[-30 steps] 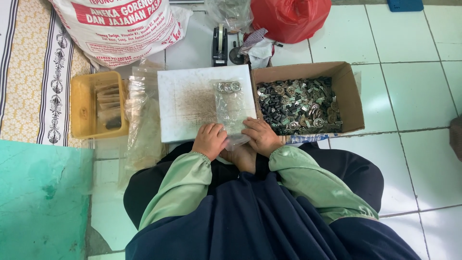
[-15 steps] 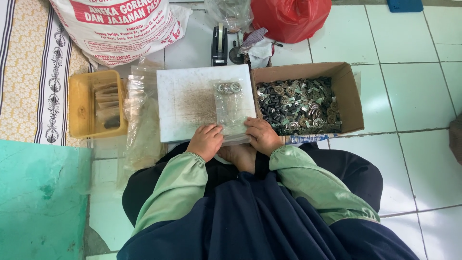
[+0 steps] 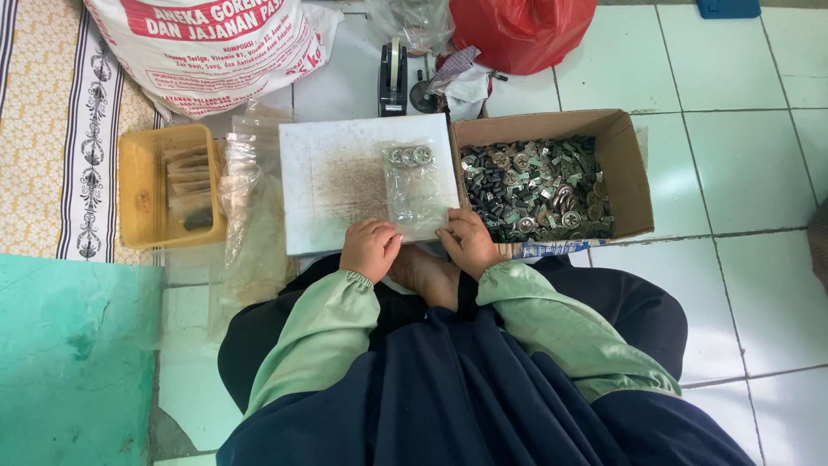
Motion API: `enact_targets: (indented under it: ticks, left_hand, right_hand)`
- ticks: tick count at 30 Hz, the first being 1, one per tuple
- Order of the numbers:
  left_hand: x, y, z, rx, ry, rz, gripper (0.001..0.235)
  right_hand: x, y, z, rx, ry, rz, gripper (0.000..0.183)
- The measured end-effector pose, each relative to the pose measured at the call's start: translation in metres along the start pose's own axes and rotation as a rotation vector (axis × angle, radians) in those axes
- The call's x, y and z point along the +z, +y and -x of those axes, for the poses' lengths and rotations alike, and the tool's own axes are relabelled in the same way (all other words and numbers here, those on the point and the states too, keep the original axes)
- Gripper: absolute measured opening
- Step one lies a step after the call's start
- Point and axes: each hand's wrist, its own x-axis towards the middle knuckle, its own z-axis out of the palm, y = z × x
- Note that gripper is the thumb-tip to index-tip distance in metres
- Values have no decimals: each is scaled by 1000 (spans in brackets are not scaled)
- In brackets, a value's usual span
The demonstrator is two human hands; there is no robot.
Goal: Manually sorting and packaging small metal clips into plastic bags.
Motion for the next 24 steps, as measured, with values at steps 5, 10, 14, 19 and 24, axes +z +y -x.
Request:
enact_targets:
  ticks: [5,10,14,19,24]
  left_hand:
    - [3,1,-11,-15,107,58,17]
    - [19,1,-9,-75,162,-43,20]
    - [16,0,-10,-141,73,-161,24]
    - [6,6,-10,-154,-7,-204,23]
    - [-3,12,-22,187,169,-237,11]
  right_hand:
    - [2,-10,-8,87,13,62,22]
    - [-3,-23,-24,210,-73,84,25]
    - [0,-23,-29,314,-150,146,29]
    - [2,-23,-31,388,-255,150,28]
    - [2,-23,-31,388,-263,174,30]
